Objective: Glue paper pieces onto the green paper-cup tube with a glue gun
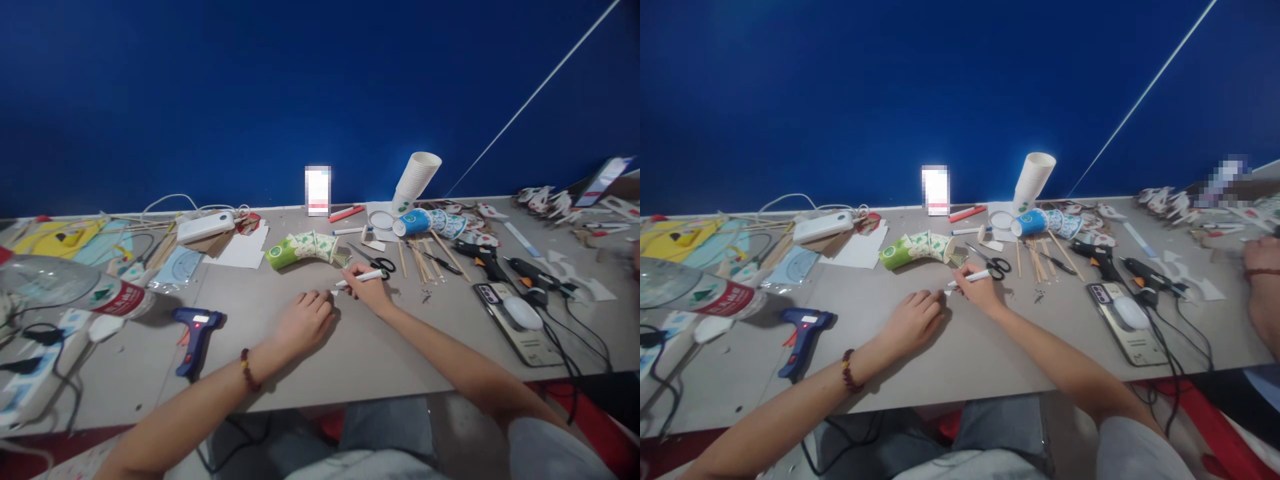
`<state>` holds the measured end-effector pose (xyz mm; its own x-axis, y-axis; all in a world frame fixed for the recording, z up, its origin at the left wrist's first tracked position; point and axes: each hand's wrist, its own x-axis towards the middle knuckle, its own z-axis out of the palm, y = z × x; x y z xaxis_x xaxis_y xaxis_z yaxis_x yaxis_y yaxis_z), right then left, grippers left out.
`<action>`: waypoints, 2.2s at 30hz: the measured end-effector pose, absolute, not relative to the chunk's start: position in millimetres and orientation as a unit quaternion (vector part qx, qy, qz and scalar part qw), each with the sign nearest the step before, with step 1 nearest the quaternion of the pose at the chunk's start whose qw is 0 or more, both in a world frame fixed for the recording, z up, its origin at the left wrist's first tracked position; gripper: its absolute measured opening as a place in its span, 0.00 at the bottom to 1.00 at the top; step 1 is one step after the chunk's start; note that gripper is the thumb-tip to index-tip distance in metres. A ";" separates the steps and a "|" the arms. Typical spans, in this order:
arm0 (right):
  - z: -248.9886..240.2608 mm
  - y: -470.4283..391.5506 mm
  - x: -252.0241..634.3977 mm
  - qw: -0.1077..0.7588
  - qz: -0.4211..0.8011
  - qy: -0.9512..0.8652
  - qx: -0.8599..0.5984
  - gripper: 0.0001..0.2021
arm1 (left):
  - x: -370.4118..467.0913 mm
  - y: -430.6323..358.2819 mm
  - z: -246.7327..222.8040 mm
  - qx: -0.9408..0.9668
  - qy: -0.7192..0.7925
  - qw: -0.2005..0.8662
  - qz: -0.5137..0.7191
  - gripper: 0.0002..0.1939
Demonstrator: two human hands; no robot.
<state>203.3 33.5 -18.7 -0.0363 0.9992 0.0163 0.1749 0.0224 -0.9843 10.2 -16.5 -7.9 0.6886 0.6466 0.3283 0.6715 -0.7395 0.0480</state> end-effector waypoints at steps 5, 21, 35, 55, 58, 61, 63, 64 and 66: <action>-14.3 26.6 201.3 0.411 0.460 -0.588 -0.523 0.16 | 10.5 -16.9 -8.8 -0.917 -0.363 0.045 -0.160 0.08; -19.7 30.2 201.5 0.386 0.406 -0.611 -0.559 0.17 | 10.2 -16.3 -1.1 -0.923 -0.360 0.017 -0.139 0.09; -18.6 33.8 199.2 0.373 0.428 -0.604 -0.559 0.16 | 10.1 -17.0 -2.5 -0.912 -0.385 -0.029 -0.142 0.09; -20.1 33.6 201.6 0.382 0.373 -0.626 -0.568 0.17 | 11.2 -18.0 -0.9 -0.907 -0.395 -0.031 -0.143 0.10; -16.8 33.1 201.6 0.374 0.357 -0.637 -0.571 0.17 | 11.3 -18.0 -1.3 -0.907 -0.393 -0.031 -0.150 0.10; -15.5 32.8 201.0 0.373 0.357 -0.638 -0.571 0.17 | 11.5 -18.3 -1.5 -0.907 -0.393 -0.026 -0.148 0.11; -16.4 33.0 200.8 0.372 0.361 -0.637 -0.571 0.16 | 11.7 -18.5 -1.4 -0.907 -0.394 -0.022 -0.144 0.11; -17.2 33.3 200.7 0.370 0.362 -0.637 -0.571 0.16 | 11.8 -18.6 -1.4 -0.908 -0.394 -0.020 -0.141 0.11; -18.6 33.8 200.6 0.367 0.360 -0.638 -0.573 0.16 | 11.9 -18.9 -1.5 -0.909 -0.394 -0.019 -0.133 0.10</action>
<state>200.6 33.8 -18.6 -0.0732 0.9958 0.0554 0.4673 0.0833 -0.8802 11.9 -18.9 -1.5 0.6540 0.7215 0.2276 0.7116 -0.6888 0.1388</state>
